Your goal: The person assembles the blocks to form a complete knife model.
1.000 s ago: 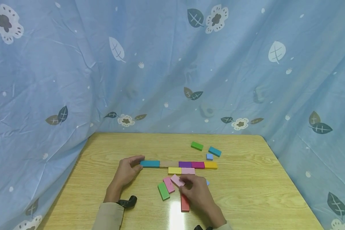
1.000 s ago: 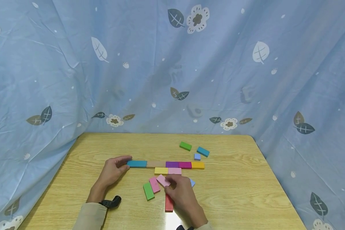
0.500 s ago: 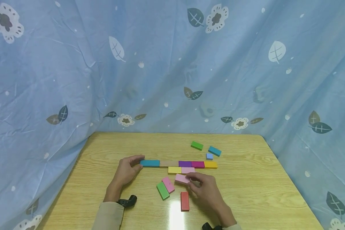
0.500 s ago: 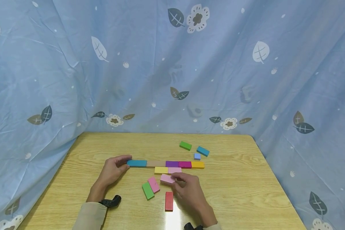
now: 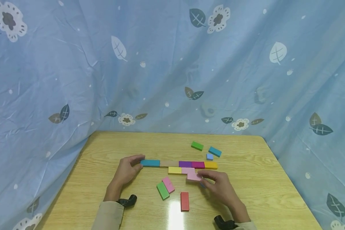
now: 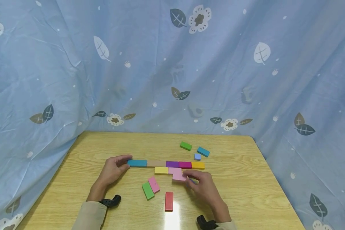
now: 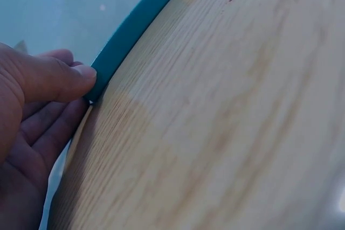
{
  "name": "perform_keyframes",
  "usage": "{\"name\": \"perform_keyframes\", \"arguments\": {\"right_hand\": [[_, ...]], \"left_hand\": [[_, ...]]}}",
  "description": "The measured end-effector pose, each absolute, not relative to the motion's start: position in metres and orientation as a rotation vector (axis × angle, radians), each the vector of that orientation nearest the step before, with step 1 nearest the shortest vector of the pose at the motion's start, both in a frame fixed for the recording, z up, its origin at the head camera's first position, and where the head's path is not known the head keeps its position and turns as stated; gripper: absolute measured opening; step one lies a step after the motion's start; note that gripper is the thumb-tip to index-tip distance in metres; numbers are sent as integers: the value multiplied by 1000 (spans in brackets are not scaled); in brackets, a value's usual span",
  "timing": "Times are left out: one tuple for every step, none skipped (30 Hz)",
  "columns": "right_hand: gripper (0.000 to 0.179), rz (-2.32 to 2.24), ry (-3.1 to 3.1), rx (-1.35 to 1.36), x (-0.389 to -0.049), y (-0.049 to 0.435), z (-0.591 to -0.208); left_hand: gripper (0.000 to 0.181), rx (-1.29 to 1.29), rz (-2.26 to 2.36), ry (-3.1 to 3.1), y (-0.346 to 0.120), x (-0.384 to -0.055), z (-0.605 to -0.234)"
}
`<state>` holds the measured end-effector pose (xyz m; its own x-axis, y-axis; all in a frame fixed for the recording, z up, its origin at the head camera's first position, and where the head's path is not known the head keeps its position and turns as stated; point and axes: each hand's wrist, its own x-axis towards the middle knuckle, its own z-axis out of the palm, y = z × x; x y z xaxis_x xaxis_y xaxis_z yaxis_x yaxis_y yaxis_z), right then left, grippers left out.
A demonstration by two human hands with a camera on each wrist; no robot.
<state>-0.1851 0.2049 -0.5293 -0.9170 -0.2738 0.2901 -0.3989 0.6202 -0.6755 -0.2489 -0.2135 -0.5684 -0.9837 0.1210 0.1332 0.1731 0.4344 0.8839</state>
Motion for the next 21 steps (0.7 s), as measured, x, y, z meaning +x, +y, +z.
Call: {"name": "perform_keyframes", "arguments": {"right_hand": [[33,1161,-2688,566,-186,203,-531],[32,1142,-2693,574,-186,202,-533],[32,1127,-2697,585,-187,200,-535],[31,1121,-2702,596,-187,198,-537],[31,1105,-2710,606,-187,197,-539],[30,1093,-2718,616,-187,195,-540],[30,1088,-2728,615,-187,194,-542],[31,1080,-2732,617,-187,193,-543],[32,1069,-2734,615,-186,192,-543],[32,1051,-2733,607,-186,191,-544],[34,1033,-2727,599,-185,191,-544],[35,1021,-2718,592,-185,191,-545],[35,1015,-2702,588,-184,190,-545],[36,1006,-2683,596,-184,190,-545],[35,999,-2660,612,-185,189,-545],[35,997,-2639,634,-185,188,-545],[34,998,-2620,662,-186,187,-546],[33,1003,-2602,689,-187,186,-547],[33,1005,-2583,718,-188,185,-548],[32,1001,-2566,745,-189,184,-549],[32,996,-2555,766,-189,183,-549]], "left_hand": [[44,-268,-1622,-2620,-213,-249,-568],[44,-266,-1621,-2619,-213,-248,-568],[44,-266,-1619,-2620,-213,-248,-568],[44,-263,-1623,-2618,-213,-248,-568],[44,-261,-1626,-2616,-213,-247,-568],[44,-259,-1631,-2615,-213,-247,-568],[44,-258,-1629,-2615,-213,-247,-568],[44,-259,-1626,-2617,-213,-247,-568],[44,-259,-1626,-2619,-213,-247,-568],[44,-259,-1629,-2620,-213,-247,-568],[44,-257,-1630,-2622,-213,-247,-568],[45,-258,-1626,-2625,-213,-248,-568],[45,-258,-1623,-2627,-213,-248,-568],[45,-256,-1626,-2626,-213,-248,-568],[45,-253,-1630,-2623,-213,-248,-568],[45,-252,-1631,-2621,-213,-249,-568],[45,-253,-1628,-2620,-214,-249,-568],[45,-257,-1624,-2621,-214,-249,-567],[45,-258,-1628,-2619,-214,-249,-567],[45,-263,-1627,-2620,-214,-249,-567],[45,-267,-1626,-2622,-214,-249,-567]]}}
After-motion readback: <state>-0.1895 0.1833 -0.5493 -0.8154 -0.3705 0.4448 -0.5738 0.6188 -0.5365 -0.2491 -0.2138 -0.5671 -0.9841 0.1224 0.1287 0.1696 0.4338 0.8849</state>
